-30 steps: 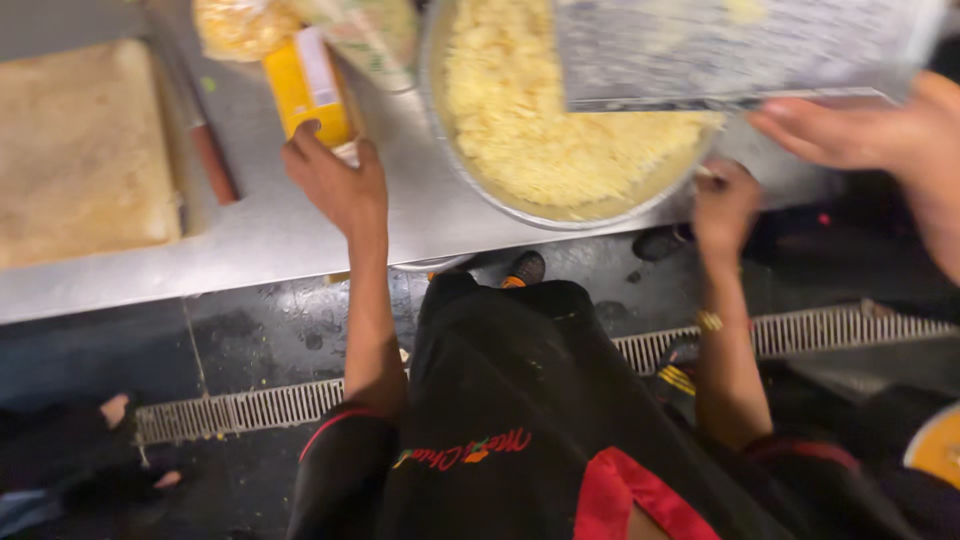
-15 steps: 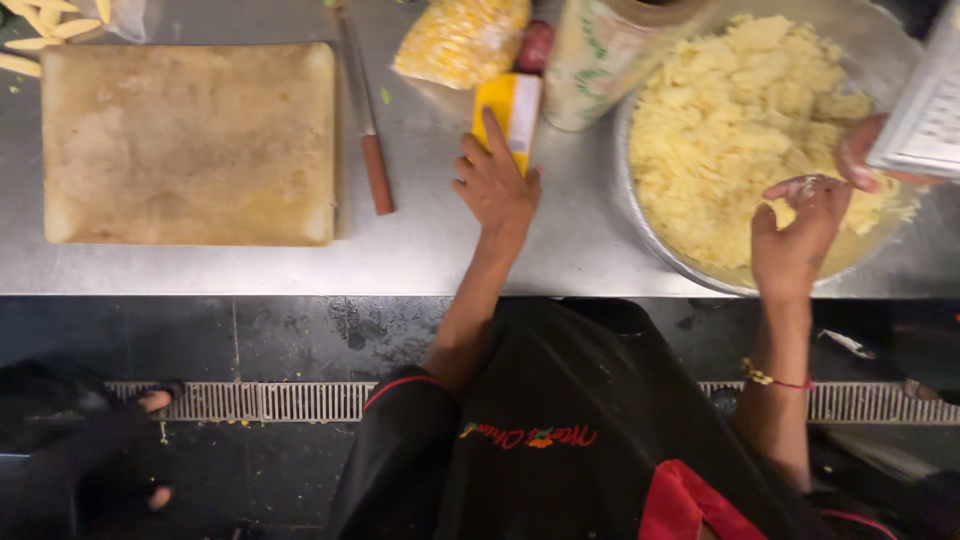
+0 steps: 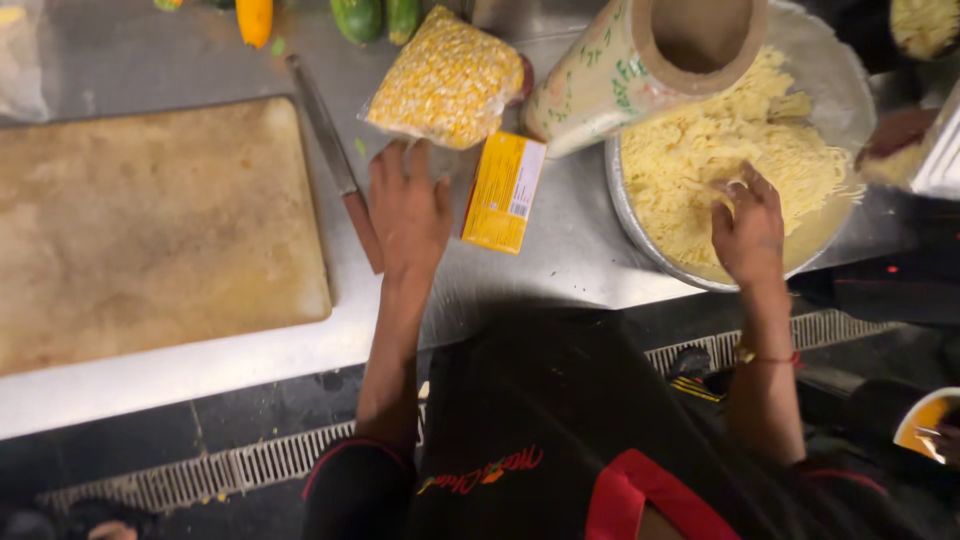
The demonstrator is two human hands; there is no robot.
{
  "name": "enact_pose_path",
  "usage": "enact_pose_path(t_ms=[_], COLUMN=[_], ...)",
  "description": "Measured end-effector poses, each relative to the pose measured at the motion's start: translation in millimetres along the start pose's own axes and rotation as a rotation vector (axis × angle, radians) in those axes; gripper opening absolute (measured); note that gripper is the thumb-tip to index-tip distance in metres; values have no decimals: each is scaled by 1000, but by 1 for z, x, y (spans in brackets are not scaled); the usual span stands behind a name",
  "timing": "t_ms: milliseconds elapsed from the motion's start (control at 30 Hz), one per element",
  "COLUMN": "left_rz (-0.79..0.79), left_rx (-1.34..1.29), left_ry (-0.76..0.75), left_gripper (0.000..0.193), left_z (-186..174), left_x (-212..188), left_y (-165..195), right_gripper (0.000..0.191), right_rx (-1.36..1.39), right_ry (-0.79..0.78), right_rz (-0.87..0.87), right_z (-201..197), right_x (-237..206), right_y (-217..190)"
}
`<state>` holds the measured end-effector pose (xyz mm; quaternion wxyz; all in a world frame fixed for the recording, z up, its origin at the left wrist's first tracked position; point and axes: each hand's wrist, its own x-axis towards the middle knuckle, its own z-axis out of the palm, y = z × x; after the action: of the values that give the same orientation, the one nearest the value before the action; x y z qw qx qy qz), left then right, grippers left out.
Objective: The person grates blocks of cheese using a box grater into a large metal bowl. The person handles multiple blocks of cheese, grating them one by one until a large pile of shredded cheese accumulates in the bowl.
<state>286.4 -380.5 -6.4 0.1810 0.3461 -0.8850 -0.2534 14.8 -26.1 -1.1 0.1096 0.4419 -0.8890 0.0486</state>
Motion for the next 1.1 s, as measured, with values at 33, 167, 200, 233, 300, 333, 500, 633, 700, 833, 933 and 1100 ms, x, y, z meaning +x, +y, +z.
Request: enact_pose_path(t_ms=[33,167,200,233,300,333,500,633,700,833,933,1100], left_rz=[124,451,478,504,500,476,377,392,565,658,636,726], left_rx=[-19,-4,24,52,74,69,153,112,88,46,-128,-386], left_ry=[29,33,33,39,33,23,-92,-196,-224,-179,-110,-41], left_gripper=[55,61,61,61,62,63,75,76,86,78,73,68], left_z=[3,20,26,32,45,50,65,44,25,15,24,18], left_x=[18,76,85,94,101,101,86,89,103,112,87,53], left_y=[4,22,24,24,14,6,-34,-34,-23,21,70,167], right_gripper=[26,22,22,26,36,35,20,17,22,25,34,45], right_rx=[121,495,549,493,382,282,388,177,355,462,506,391], right_ry=[11,142,205,181,116,129,93,-139,190,27,33,419], right_rz=[152,633,709,568,280,222,454,424,374,677,658,245], right_z=[-4,-27,-33,-38,-44,-44,-11,21,15,-32,-56,-32], right_x=[2,14,17,19,17,14,-19,-25,-28,-23,-15,-31], right_y=[-6,-27,-30,-30,-26,-21,13,27,22,7,-2,2])
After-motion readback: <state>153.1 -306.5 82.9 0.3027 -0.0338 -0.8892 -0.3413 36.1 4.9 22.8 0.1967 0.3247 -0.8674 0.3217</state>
